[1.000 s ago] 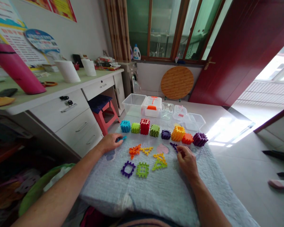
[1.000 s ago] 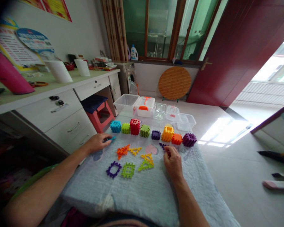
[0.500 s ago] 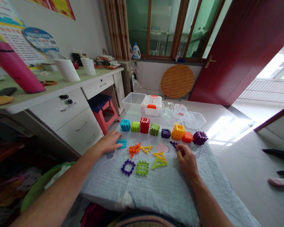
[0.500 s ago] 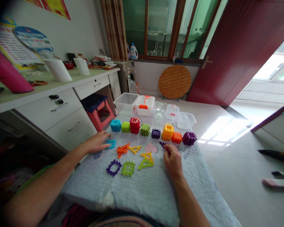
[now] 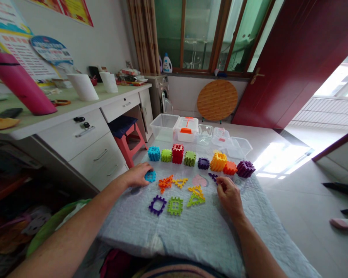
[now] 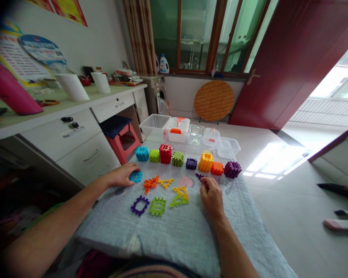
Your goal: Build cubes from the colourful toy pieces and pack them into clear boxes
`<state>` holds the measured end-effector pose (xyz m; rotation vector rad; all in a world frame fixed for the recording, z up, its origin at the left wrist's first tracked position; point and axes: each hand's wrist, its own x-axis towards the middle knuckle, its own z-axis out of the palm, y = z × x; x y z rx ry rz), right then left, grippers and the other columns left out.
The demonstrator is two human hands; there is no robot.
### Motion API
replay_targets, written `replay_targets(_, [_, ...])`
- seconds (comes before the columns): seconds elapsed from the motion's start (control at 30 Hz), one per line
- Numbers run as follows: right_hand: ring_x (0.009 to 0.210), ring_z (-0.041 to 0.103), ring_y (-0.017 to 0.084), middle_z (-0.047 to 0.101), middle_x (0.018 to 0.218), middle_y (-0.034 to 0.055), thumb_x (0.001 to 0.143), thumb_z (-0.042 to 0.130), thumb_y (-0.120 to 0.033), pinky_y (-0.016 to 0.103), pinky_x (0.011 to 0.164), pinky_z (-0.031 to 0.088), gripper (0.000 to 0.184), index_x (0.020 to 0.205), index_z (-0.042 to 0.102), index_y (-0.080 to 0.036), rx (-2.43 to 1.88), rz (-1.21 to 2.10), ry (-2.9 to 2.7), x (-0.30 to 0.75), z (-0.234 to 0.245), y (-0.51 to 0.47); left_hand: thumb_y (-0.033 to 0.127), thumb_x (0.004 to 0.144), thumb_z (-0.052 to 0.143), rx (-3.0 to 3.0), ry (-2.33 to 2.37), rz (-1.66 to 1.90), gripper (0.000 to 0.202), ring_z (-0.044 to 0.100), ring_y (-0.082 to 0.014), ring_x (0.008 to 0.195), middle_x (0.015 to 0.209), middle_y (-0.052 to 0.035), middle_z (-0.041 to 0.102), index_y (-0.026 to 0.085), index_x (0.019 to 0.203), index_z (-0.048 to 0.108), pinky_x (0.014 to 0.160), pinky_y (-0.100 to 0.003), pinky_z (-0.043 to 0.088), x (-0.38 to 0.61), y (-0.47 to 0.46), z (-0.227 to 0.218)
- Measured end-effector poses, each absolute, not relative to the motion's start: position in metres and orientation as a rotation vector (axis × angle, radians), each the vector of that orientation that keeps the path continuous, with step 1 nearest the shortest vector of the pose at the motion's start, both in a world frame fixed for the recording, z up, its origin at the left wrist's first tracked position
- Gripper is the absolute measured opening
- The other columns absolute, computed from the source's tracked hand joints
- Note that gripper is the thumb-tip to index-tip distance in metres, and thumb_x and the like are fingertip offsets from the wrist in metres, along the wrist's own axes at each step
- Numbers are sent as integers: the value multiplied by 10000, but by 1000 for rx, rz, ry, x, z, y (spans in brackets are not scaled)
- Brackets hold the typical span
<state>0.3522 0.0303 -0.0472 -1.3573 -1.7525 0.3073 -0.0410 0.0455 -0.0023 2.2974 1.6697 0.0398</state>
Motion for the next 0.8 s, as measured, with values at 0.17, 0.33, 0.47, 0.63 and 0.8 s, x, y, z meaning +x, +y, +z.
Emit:
replay_targets(0.17, [734,595,180,649,832,51,766,461,-173,296,699,472,210,880,637,-178,-1346,301,-1747,351,-44,29,225,600,596,2416,1652,42,431,578,-271,971,1016,-104,604,166,1026,618,870,-363,465,-40,40,2])
replay_targets(0.33, [736,602,183,652,828,54,777,454,-186,300,701,473,211,873,642,-179,-1351,307,-1755,350,-45,28,244,626,601,2583,1644,236,451,551,-274,1037,1054,-97,590,170,1071,598,947,-367,427,-46,56,27])
replay_targets(0.47, [747,601,185,652,843,58,773,460,-186,301,709,473,210,879,640,-176,-1355,313,-1759,350,-46,28,257,632,592,2650,1719,231,503,565,-261,1025,1078,-111,573,141,1122,586,930,-339,440,-57,95,45])
replay_targets(0.63, [712,581,170,640,826,50,775,454,-169,282,685,463,210,881,635,-170,-1352,311,-1768,350,-45,28,238,601,591,2566,1796,36,514,600,-242,949,1041,-110,584,112,1099,608,828,-292,475,-62,134,51])
replay_targets(0.8, [720,581,170,630,825,47,786,458,-163,281,689,461,206,896,631,-173,-1346,319,-1775,349,-44,27,220,595,586,2545,1778,-126,543,603,-231,956,1060,-106,590,115,1127,601,818,-264,468,-56,146,52])
